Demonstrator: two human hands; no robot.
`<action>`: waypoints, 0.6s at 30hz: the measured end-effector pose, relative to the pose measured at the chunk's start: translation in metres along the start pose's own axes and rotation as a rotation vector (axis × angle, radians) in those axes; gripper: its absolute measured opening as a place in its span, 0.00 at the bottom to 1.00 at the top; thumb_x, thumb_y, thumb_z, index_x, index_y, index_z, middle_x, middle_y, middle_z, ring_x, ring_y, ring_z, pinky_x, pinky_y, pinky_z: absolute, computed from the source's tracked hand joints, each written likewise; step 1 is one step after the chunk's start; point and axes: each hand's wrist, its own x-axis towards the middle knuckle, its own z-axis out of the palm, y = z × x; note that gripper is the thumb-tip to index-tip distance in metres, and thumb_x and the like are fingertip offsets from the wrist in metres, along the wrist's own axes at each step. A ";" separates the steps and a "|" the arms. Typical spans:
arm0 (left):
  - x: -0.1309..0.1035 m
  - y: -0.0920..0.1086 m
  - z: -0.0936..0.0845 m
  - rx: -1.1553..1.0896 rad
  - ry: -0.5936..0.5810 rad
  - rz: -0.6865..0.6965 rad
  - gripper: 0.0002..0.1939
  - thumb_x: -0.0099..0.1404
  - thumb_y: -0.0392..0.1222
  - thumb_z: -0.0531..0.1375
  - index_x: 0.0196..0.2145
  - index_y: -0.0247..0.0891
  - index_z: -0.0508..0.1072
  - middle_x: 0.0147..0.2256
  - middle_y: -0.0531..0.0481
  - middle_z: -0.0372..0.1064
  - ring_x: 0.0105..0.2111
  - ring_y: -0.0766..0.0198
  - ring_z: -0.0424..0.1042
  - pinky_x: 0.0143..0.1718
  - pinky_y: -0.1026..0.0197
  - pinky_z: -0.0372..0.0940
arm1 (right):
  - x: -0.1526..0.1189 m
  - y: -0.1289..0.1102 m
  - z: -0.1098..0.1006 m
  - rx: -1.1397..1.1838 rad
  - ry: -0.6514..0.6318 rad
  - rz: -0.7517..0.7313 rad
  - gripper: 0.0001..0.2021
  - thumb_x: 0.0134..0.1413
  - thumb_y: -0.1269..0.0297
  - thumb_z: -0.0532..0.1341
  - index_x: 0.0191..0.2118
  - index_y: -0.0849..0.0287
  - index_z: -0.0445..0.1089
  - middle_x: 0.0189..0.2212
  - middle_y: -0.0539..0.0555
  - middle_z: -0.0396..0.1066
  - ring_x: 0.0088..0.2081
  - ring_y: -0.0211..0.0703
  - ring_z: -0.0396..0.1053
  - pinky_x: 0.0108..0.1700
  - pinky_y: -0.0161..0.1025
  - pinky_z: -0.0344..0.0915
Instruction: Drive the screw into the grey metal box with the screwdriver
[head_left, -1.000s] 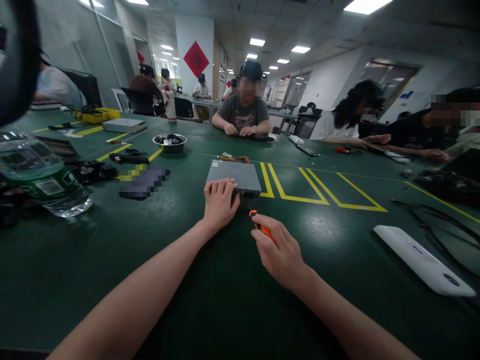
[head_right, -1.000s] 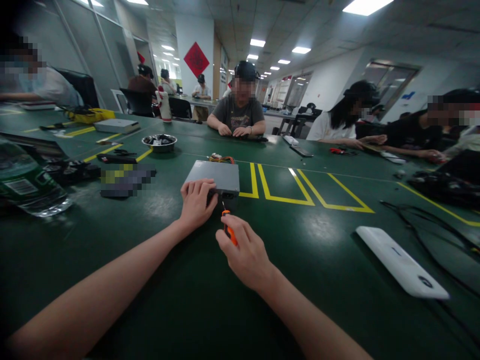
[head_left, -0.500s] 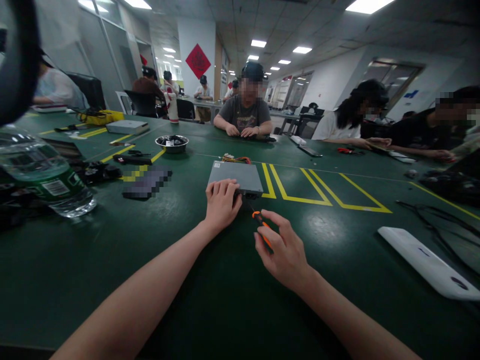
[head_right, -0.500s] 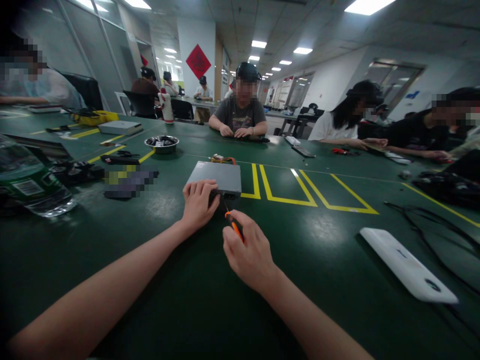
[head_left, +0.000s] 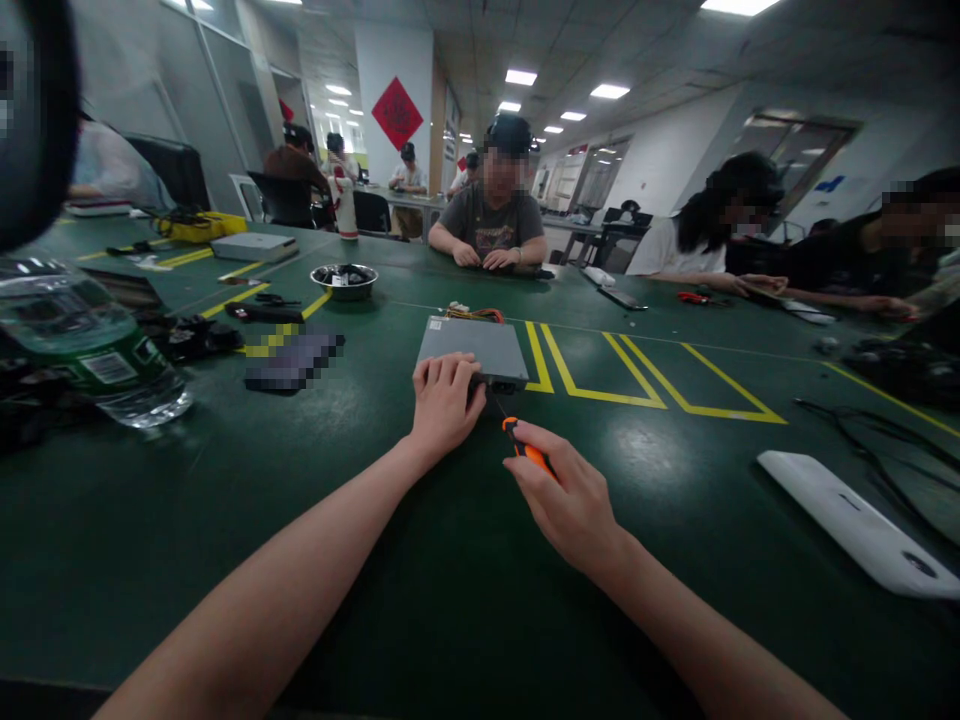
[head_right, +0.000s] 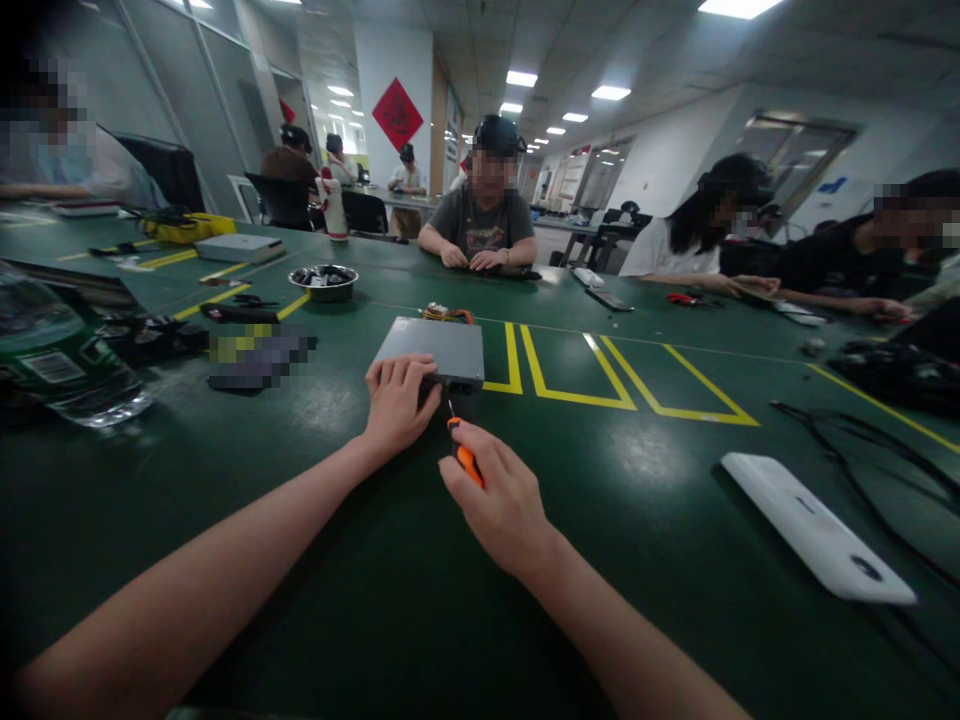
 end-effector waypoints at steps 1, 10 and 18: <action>0.000 0.000 0.000 0.001 0.000 -0.001 0.09 0.62 0.41 0.54 0.42 0.42 0.64 0.48 0.49 0.65 0.50 0.58 0.60 0.53 0.51 0.46 | 0.000 0.000 -0.001 0.011 -0.025 -0.038 0.09 0.53 0.77 0.54 0.40 0.60 0.62 0.45 0.61 0.63 0.52 0.48 0.62 0.47 0.44 0.68; 0.000 0.000 0.001 0.004 0.003 -0.007 0.10 0.62 0.42 0.54 0.42 0.42 0.64 0.48 0.48 0.65 0.50 0.57 0.60 0.53 0.50 0.47 | -0.004 0.004 0.001 0.036 -0.014 0.034 0.11 0.53 0.78 0.54 0.43 0.61 0.61 0.46 0.62 0.63 0.52 0.47 0.62 0.47 0.44 0.68; 0.000 -0.001 0.001 0.014 0.011 0.001 0.10 0.61 0.42 0.55 0.42 0.42 0.64 0.48 0.48 0.65 0.50 0.57 0.60 0.53 0.51 0.47 | 0.001 0.001 -0.001 0.069 -0.070 -0.100 0.07 0.54 0.79 0.53 0.37 0.64 0.63 0.41 0.62 0.68 0.53 0.49 0.62 0.49 0.44 0.67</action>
